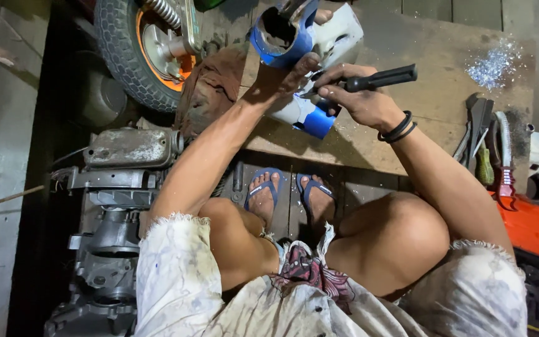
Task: Repairing a motorcycle plastic housing using a hand tool on a workbench
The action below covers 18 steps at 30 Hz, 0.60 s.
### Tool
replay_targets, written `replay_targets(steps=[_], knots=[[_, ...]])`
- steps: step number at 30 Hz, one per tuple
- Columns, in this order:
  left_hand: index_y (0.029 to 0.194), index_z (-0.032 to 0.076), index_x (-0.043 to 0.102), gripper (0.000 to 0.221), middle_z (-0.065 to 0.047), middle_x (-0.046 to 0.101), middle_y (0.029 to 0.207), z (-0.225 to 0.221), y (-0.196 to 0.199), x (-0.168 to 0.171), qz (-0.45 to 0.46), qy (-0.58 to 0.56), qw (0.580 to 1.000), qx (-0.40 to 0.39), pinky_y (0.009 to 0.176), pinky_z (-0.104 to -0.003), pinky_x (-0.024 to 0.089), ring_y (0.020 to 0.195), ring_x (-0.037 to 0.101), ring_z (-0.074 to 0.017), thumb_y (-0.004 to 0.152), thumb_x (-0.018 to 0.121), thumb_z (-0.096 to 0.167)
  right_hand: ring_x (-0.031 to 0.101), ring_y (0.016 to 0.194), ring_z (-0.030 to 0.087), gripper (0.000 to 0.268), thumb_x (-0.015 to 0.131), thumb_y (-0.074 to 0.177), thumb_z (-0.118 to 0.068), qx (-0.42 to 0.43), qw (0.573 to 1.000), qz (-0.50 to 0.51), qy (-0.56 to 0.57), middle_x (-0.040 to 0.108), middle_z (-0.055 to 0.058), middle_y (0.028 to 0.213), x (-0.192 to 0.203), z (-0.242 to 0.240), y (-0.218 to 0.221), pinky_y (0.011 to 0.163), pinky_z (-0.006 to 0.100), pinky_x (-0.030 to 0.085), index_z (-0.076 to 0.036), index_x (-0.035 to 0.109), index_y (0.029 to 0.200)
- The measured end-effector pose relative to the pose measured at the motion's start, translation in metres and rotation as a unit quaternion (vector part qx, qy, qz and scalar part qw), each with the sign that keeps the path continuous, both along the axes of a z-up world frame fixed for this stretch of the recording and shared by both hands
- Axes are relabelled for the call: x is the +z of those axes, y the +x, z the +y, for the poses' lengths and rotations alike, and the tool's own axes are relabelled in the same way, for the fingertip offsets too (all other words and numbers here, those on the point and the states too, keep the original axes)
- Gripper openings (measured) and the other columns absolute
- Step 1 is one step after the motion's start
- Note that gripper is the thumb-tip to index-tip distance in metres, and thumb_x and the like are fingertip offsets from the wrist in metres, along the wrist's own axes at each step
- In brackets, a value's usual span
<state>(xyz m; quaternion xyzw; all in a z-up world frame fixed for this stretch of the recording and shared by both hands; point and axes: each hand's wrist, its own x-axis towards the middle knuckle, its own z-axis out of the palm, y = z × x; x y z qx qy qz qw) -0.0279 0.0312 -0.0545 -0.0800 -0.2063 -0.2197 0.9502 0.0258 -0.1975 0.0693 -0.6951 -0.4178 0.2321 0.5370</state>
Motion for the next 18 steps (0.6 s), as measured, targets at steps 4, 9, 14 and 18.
replay_targets(steps=[4,9,14,18], knots=[[0.168,0.004,0.013,0.063,-0.015,0.012,0.174,0.008,0.027,-0.023,0.019,-0.047,0.998,-0.029,0.134,-0.041,0.013,0.162,0.011,-0.0253,0.113,0.033,0.025,0.068,0.092,0.019,0.011,0.069,0.104,-0.013,0.01,0.998,-0.059,0.004,0.072,0.013,0.107,-0.005,0.0,0.005,0.076,0.029,0.056,-0.003,0.073,0.109],[0.169,0.003,0.011,0.064,-0.016,0.01,0.175,0.016,0.04,-0.054,0.043,-0.104,0.992,-0.065,0.133,-0.041,0.012,0.163,0.009,-0.0258,0.113,0.032,0.025,0.068,0.077,0.018,0.013,0.07,0.103,-0.015,0.007,1.0,-0.008,0.0,0.071,0.011,0.098,-0.003,0.005,0.001,0.066,0.027,0.059,-0.003,0.072,0.108],[0.17,0.003,0.01,0.065,-0.016,0.008,0.175,0.022,0.045,-0.075,0.066,-0.158,0.98,-0.098,0.133,-0.042,0.011,0.163,0.007,-0.0262,0.112,0.032,0.025,0.072,0.095,0.02,0.011,0.071,0.103,-0.014,0.004,0.994,-0.107,-0.012,0.076,0.011,0.109,-0.004,0.007,-0.003,0.081,0.031,0.059,-0.006,0.074,0.111],[0.17,0.002,0.008,0.066,-0.017,0.006,0.176,0.055,0.061,-0.161,0.079,-0.198,0.968,-0.129,0.133,-0.042,0.01,0.163,0.006,-0.0266,0.112,0.031,0.025,0.072,0.095,0.022,0.013,0.071,0.103,-0.017,-0.027,0.989,-0.148,0.004,0.076,0.013,0.109,-0.011,0.009,-0.008,0.082,0.033,0.059,-0.006,0.075,0.111]])
